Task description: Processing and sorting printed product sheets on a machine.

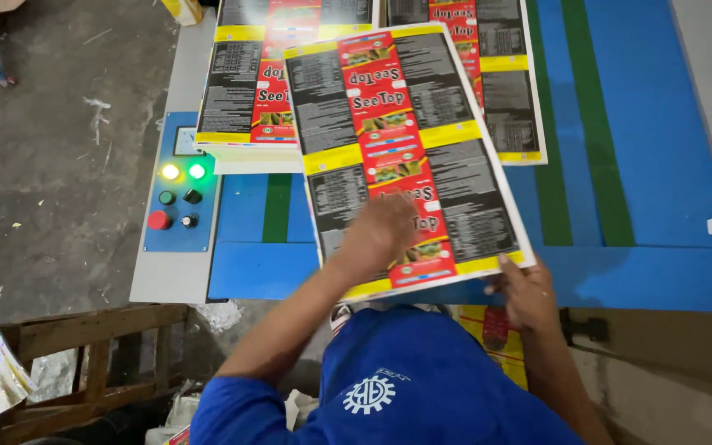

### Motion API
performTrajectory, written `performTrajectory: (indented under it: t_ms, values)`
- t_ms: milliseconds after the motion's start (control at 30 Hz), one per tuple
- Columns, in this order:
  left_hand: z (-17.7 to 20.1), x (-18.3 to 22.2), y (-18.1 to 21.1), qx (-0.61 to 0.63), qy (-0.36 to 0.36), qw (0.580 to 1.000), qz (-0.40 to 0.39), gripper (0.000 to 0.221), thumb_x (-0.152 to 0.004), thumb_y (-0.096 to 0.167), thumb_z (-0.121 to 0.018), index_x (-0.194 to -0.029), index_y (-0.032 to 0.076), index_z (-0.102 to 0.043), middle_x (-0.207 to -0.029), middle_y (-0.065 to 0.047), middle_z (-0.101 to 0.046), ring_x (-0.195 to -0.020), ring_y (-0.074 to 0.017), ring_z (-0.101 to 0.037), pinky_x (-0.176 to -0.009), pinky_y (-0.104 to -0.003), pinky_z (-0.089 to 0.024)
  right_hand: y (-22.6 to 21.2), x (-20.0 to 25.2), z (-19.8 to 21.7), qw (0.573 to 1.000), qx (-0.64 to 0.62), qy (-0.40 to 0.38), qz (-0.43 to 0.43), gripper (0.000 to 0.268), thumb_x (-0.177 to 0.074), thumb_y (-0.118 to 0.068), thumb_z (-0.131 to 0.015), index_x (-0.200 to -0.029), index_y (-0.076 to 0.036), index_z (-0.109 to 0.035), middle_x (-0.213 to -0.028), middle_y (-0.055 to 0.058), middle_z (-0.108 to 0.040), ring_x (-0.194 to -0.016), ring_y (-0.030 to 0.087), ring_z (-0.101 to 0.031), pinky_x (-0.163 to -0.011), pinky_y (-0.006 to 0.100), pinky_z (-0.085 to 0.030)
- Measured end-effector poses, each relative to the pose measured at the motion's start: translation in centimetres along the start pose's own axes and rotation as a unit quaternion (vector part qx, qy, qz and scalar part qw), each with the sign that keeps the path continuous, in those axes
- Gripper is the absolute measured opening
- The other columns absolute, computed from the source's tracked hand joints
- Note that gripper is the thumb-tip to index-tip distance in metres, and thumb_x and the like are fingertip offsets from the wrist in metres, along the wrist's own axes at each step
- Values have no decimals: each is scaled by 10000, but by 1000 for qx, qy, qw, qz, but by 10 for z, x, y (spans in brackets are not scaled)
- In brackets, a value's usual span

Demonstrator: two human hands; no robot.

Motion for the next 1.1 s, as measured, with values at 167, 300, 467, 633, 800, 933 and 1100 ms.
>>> performTrajectory:
  t_ms: [167, 300, 467, 633, 800, 933, 1100]
  values:
    - [14, 5, -108, -85, 67, 985, 132, 283, -945, 160, -678, -1174, -5, -689, -1235, -179, -705, -1178, -352, -671, -980, -460, -526, 2, 22, 43, 996, -29, 81, 16, 258, -1046, -81, -584, -1298, -21, -592, -1026, 88, -718, -753, 150, -669, -558, 294, -534]
    - [29, 13, -136, -262, 69, 954, 127, 708, -885, 427, -674, -1363, -87, -581, -1396, -283, -601, -1312, -429, -557, -1058, -529, -427, 8, 39, 79, 989, -48, 136, 26, 337, -1039, -60, -576, -1376, -52, -575, -1037, 61, -712, -745, 139, -667, -578, 285, -533]
    - [19, 23, -138, -268, -29, 947, 173, 742, -909, 479, -664, -1408, -57, -544, -1462, -276, -546, -1377, -408, -500, -1093, -558, -391, 4, 66, 97, 984, -39, 166, 45, 339, -1058, -47, -590, -1397, -34, -589, -1078, 68, -707, -787, 125, -659, -644, 278, -538]
    - [33, 21, -171, -238, -6, 966, 104, 279, -1041, 226, -626, -1219, 18, -680, -1276, -211, -721, -1145, -352, -702, -872, -471, -552, 4, 76, 106, 981, -6, 193, 16, 319, -1050, -76, -585, -1367, -39, -600, -1078, 69, -711, -787, 129, -661, -622, 279, -529]
    - [72, -6, -143, -272, 78, 953, 106, 91, -986, 98, -633, -899, 87, -609, -765, -100, -656, -658, -324, -659, -602, -458, -522, -1, 69, 94, 984, 21, 175, -9, 346, -1036, -95, -590, -1379, -55, -619, -1064, 54, -711, -763, 109, -637, -598, 261, -503]
    - [67, 0, -104, -249, 89, 956, 128, 128, -964, 99, -641, -841, 92, -605, -738, -113, -648, -675, -332, -670, -607, -479, -525, 23, 44, 102, 989, -1, 147, 2, 348, -1009, -83, -583, -1355, -63, -611, -1021, 49, -710, -724, 110, -640, -577, 262, -509]
    - [63, 9, -61, -181, 95, 966, 160, 106, -991, 122, -652, -900, 71, -636, -771, -115, -659, -695, -324, -683, -585, -465, -528, 5, -3, 83, 974, 145, 163, -60, 226, -1050, -94, -577, -1253, -1, -617, -920, 131, -710, -683, 159, -651, -508, 293, -442]
Point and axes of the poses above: each hand's wrist, its own x-axis away from the middle knuckle, its own z-axis out of the back of the hand, y = z × x, the point moved 1 cm from there along -x, towards the middle knuckle
